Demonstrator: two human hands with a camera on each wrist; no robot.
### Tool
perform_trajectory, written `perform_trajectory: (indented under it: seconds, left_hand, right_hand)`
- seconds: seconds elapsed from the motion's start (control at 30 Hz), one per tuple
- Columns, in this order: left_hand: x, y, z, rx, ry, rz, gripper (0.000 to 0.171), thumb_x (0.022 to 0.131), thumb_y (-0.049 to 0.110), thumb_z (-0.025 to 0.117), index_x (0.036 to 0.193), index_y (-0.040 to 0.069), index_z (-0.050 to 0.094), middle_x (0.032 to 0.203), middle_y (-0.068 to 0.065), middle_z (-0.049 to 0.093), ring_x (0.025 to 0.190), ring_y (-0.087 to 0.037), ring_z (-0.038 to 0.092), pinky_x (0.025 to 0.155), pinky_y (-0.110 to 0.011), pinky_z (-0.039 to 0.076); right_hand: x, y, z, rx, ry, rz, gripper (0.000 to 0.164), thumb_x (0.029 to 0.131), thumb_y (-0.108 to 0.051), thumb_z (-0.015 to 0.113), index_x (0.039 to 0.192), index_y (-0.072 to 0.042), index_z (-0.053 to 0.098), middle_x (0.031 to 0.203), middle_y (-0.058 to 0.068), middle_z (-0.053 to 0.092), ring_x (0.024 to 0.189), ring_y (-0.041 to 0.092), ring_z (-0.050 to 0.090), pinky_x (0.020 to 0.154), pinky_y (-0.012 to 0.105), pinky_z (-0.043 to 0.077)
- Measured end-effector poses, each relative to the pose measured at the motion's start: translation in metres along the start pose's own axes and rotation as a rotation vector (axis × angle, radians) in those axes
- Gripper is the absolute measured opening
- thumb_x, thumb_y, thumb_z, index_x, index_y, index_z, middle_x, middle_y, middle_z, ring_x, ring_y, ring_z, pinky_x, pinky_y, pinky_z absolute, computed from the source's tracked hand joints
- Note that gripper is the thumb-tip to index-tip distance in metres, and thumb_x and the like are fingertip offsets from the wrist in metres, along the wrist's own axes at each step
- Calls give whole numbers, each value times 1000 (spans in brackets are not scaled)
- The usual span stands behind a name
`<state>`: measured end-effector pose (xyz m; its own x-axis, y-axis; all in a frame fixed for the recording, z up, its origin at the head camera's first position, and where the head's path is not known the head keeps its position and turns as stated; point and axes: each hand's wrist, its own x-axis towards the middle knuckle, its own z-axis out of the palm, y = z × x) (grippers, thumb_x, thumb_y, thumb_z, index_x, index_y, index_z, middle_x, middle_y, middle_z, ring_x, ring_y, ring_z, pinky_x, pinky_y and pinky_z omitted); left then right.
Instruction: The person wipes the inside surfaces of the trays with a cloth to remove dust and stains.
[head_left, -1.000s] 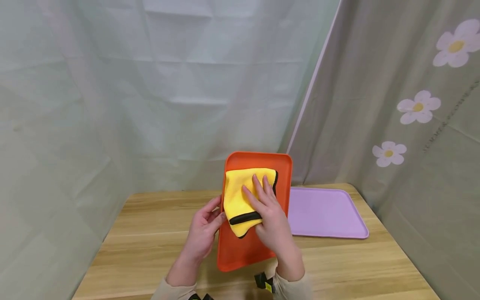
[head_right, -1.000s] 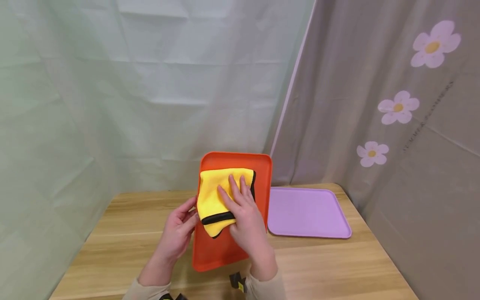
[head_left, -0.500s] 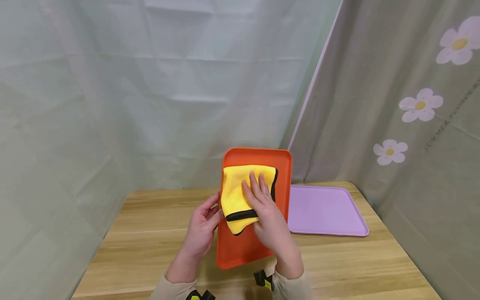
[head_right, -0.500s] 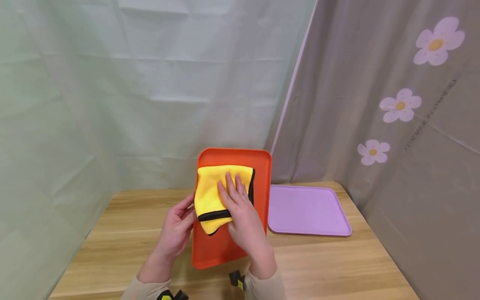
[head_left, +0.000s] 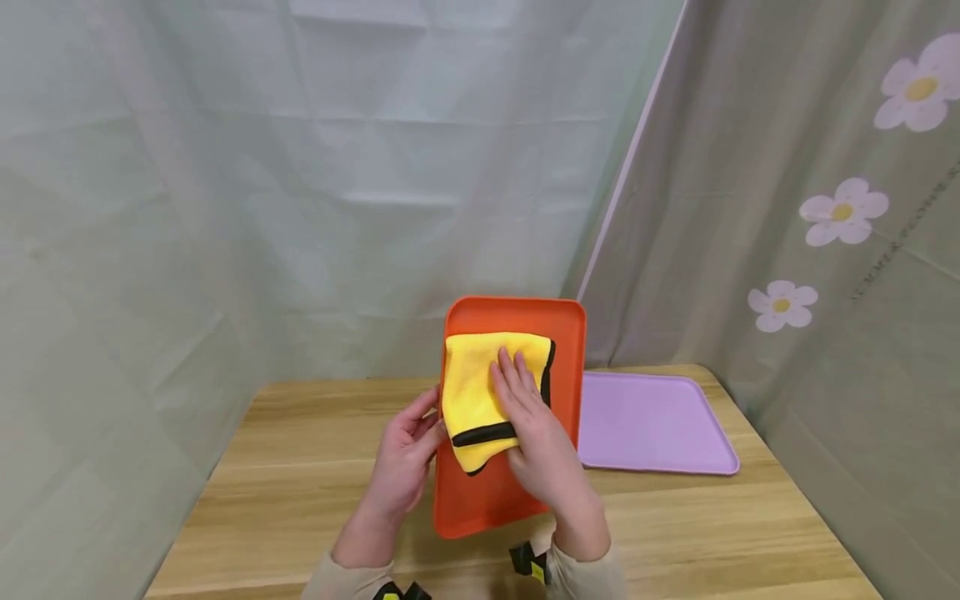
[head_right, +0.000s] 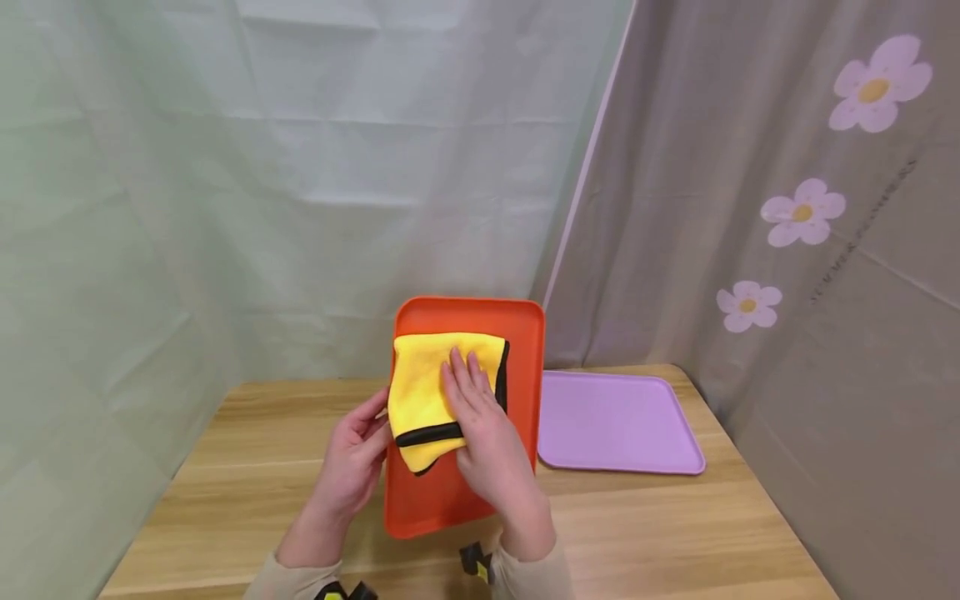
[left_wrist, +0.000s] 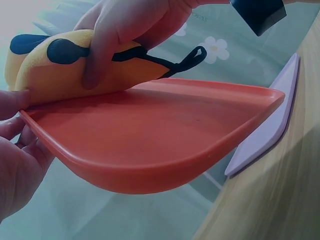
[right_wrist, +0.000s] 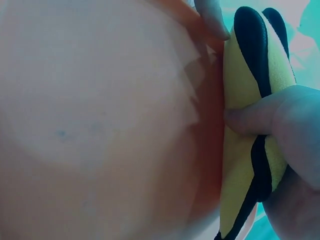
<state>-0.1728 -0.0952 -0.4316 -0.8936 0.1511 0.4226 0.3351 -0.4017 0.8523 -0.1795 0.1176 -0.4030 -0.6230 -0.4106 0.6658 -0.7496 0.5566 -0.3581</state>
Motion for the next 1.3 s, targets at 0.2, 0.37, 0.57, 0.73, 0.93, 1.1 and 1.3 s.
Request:
perform_trajectory:
  seconds: [0.2,0.37,0.57,0.73,0.93,1.1,1.3]
  left_hand:
    - [1,1,1,17,18,-11,47,106,-6,59,152,-12,49,130,-3,64,112,-17,71,93,-34,61]
    - [0,-3,1,19,45,-23,46,107,-5,58,152,-12,50,129,-4,66,111,-17,71,93,-35,62]
    - [-1,-4,-2,7,49,-17,44,108,-3,57,151,-11,51,128,-5,70,109,-17,72,90,-36,63]
    - [-1,-2,-4,13,70,-24,47,107,-4,57,151,-17,45,123,-5,71,105,-16,72,87,-35,64]
    - [-3,0,-8,4,81,-38,49,108,-4,56,152,-18,42,120,-6,70,103,-17,73,86,-36,64]
    - [-2,3,-11,12,73,-21,47,108,-3,55,152,-16,44,118,-5,70,101,-17,73,85,-35,64]
    - [-3,4,-13,-10,65,-5,44,108,-4,56,150,-14,49,118,-5,71,101,-17,72,84,-35,64]
  right_hand:
    - [-2,4,-2,32,5,27,88,87,26,61,165,-7,38,175,6,26,163,32,16,129,44,19]
    - [-5,8,-5,45,2,31,85,88,25,60,164,-7,41,175,5,28,163,32,15,129,42,19]
    - [-5,10,-9,46,-3,26,89,85,28,54,165,-8,41,175,4,27,164,32,13,129,45,19]
    - [-8,14,-12,38,-17,67,100,75,33,45,166,-10,39,176,1,25,164,29,11,126,48,27]
    - [-13,19,-13,41,1,90,96,77,33,46,164,-8,41,175,3,27,164,31,12,126,50,25]
    - [-13,23,-15,45,21,85,89,82,30,49,163,-6,42,175,4,28,164,31,13,127,50,22]
    - [-13,26,-17,46,42,88,87,83,30,49,162,-5,43,175,4,28,164,31,14,128,49,21]
